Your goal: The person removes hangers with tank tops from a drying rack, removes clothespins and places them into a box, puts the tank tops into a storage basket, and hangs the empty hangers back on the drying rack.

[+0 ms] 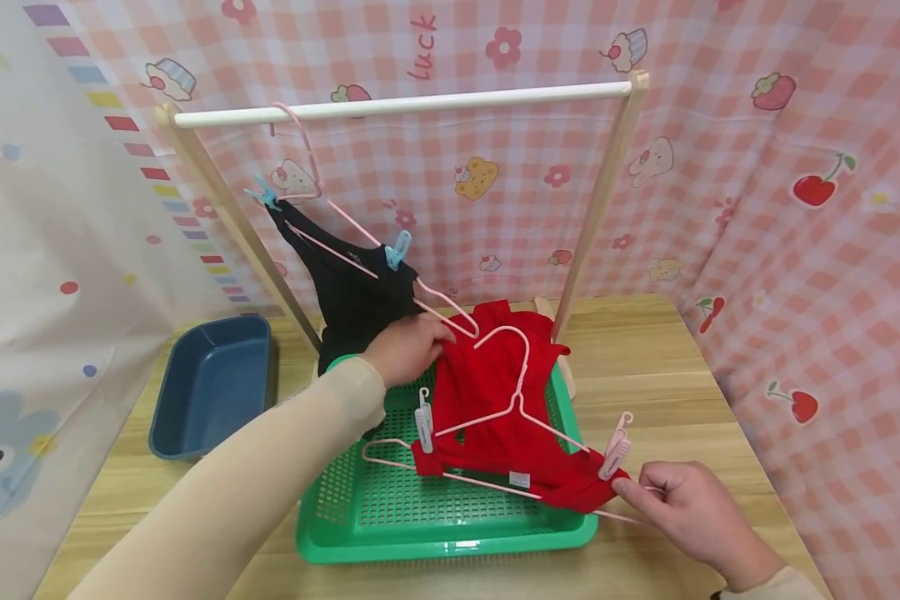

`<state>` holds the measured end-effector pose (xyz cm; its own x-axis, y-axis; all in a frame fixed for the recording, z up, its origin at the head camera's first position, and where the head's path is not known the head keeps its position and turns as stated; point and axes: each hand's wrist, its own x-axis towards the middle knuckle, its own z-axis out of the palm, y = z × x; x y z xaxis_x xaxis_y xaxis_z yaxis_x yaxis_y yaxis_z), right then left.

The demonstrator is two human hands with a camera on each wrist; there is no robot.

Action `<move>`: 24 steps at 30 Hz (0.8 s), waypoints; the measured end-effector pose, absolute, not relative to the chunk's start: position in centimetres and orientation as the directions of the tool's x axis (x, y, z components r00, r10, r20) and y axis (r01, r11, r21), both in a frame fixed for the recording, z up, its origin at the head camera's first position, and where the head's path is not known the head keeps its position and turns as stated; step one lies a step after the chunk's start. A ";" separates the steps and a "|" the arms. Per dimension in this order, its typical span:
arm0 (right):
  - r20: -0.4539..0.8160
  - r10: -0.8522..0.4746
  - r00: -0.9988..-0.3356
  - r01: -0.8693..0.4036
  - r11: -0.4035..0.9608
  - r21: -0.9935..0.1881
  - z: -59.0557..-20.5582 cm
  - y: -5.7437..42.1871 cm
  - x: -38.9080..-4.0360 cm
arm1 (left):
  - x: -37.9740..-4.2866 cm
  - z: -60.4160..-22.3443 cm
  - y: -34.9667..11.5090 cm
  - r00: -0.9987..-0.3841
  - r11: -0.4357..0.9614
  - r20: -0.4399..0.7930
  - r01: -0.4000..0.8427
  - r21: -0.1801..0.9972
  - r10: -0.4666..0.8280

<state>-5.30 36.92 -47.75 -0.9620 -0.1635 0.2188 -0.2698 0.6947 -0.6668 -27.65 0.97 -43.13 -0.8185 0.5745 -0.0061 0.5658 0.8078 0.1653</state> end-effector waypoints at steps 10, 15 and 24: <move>0.307 -0.175 -0.935 -0.336 0.710 -0.619 -47.8 36.8 -5.7 | -26.2 -41.3 -0.1 -0.869 0.758 0.023 0.445 0.478 0.495; 0.337 -0.174 -0.925 -0.356 0.706 -0.613 -48.0 36.8 -5.7 | -25.2 -40.2 -0.5 -0.875 0.700 -0.041 0.357 0.618 0.482; 0.327 -0.169 -0.930 -0.346 0.703 -0.622 -47.6 36.4 -5.4 | -24.3 -40.3 -1.5 -0.859 0.642 -0.094 0.300 0.706 0.504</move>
<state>-5.40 36.42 -47.59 -0.9299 -0.1686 0.3268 -0.3460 0.7025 -0.6219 -24.30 -1.49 -40.32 -0.8586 0.5040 -0.0941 0.2996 0.6422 0.7056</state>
